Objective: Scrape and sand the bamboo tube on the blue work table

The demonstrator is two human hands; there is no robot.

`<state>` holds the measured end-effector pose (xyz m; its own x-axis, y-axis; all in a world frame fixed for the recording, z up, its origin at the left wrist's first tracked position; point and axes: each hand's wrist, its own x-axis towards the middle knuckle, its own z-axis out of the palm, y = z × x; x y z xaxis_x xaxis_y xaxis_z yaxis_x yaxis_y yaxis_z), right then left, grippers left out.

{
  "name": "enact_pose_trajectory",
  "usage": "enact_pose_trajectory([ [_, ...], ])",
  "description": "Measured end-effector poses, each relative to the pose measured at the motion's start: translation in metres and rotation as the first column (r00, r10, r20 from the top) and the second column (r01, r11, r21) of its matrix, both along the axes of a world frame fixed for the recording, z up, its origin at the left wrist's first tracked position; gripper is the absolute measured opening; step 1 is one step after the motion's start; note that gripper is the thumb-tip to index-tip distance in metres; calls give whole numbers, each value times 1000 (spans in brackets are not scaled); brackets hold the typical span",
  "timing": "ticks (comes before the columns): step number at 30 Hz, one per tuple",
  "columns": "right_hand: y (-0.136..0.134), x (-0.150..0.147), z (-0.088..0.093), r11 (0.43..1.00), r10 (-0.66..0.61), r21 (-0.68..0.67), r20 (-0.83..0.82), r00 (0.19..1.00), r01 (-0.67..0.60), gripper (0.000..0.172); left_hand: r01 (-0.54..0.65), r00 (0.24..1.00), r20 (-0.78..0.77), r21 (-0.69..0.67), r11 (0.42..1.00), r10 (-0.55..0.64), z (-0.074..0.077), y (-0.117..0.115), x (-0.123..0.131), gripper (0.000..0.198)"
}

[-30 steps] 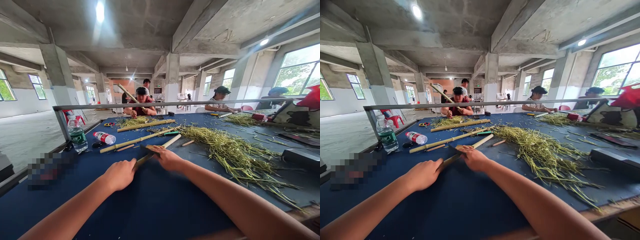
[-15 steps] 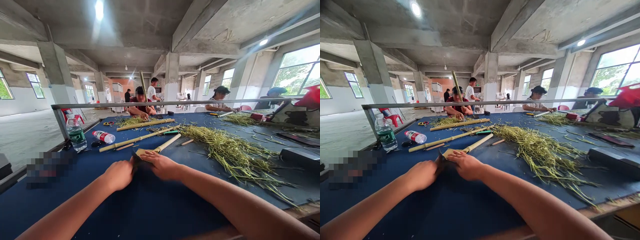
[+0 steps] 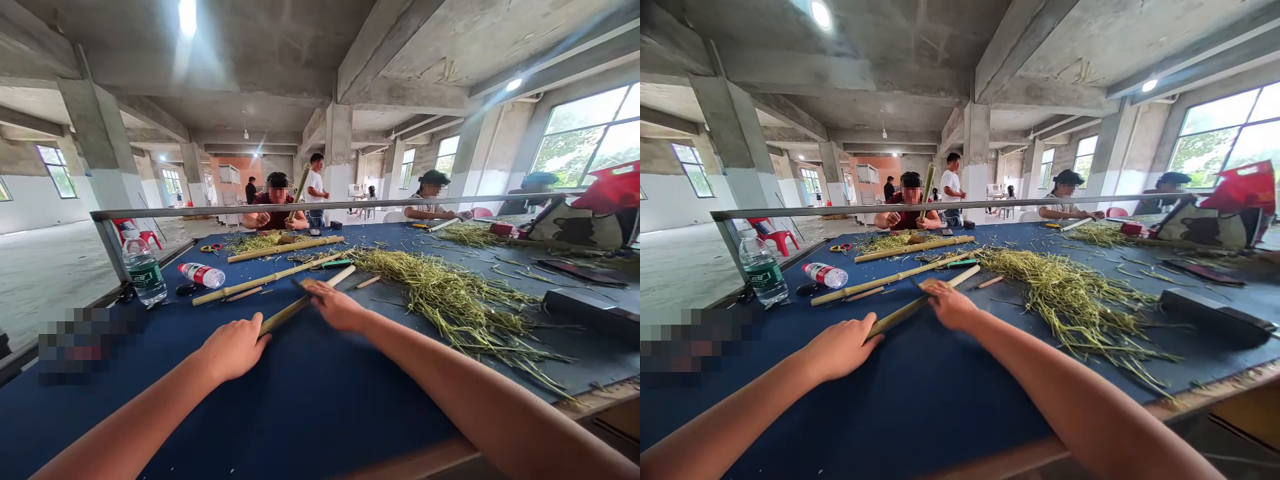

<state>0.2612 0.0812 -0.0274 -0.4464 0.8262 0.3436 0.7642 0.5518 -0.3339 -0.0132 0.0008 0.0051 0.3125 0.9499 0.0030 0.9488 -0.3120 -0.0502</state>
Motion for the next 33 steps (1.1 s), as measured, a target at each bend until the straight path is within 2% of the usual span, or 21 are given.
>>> enact_pose_trajectory([
  [3, -29, -36, -2, 962, 271, 15, 15, 962, -271, 50, -1, 999, 32, -17, 1000, 2, -3, 3, -2, 38],
  [5, -36, -45, -3, 929, 369, 26, 12, 929, -369, 51, -1, 999, 47, -29, 1000, 2, -3, 3, -2, 39],
  [6, -35, -44, -2, 928, 371, 30, 12, 928, -371, 51, -6, 999, 46, -28, 1000, 7, -2, 3, -1, 39],
  [8, -22, -30, -1, 956, 290, 36, 24, 957, -291, 52, -21, 999, 26, -20, 1000, 21, 0, 1, 0, 36],
  [11, 5, 5, 3, 998, 57, 37, 35, 998, -59, 53, -19, 1000, 10, -13, 1000, 19, 3, -1, 3, 37],
  [13, 18, 25, 5, 996, -92, 6, 26, 995, 92, 53, -4, 1000, 21, -11, 1000, 4, 4, -2, 3, 42],
  [15, 22, 32, 5, 985, -172, -21, 8, 985, 172, 53, 3, 1000, 29, -12, 1000, -3, 4, -2, 3, 46],
  [17, 17, 25, 2, 991, -133, -10, -9, 991, 133, 52, -10, 1000, 28, -13, 1000, 10, 3, -1, 2, 47],
  [20, -2, -3, -3, 997, 68, 22, -4, 998, -68, 51, -28, 999, 28, -15, 1000, 28, 1, 0, 1, 39],
  [22, -14, -20, -4, 978, 207, 27, 5, 978, -207, 50, -26, 999, 24, -19, 999, 26, 0, 0, 1, 36],
  [24, -19, -29, -3, 962, 271, 29, 12, 963, -271, 51, -14, 1000, 17, -23, 1000, 15, -1, 0, 1, 36],
  [29, -5, -14, 3, 995, 101, 23, 44, 994, -102, 47, 0, 1000, 22, -3, 1000, 0, 1, 0, 4, 37],
  [31, -4, -9, 5, 996, 83, 39, 36, 996, -84, 46, 2, 1000, 25, 3, 1000, -2, 2, 0, 4, 38],
  [33, -11, -12, 5, 991, 121, 48, 26, 992, -122, 48, 6, 999, 34, 1, 1000, -6, 2, 0, 4, 38],
])
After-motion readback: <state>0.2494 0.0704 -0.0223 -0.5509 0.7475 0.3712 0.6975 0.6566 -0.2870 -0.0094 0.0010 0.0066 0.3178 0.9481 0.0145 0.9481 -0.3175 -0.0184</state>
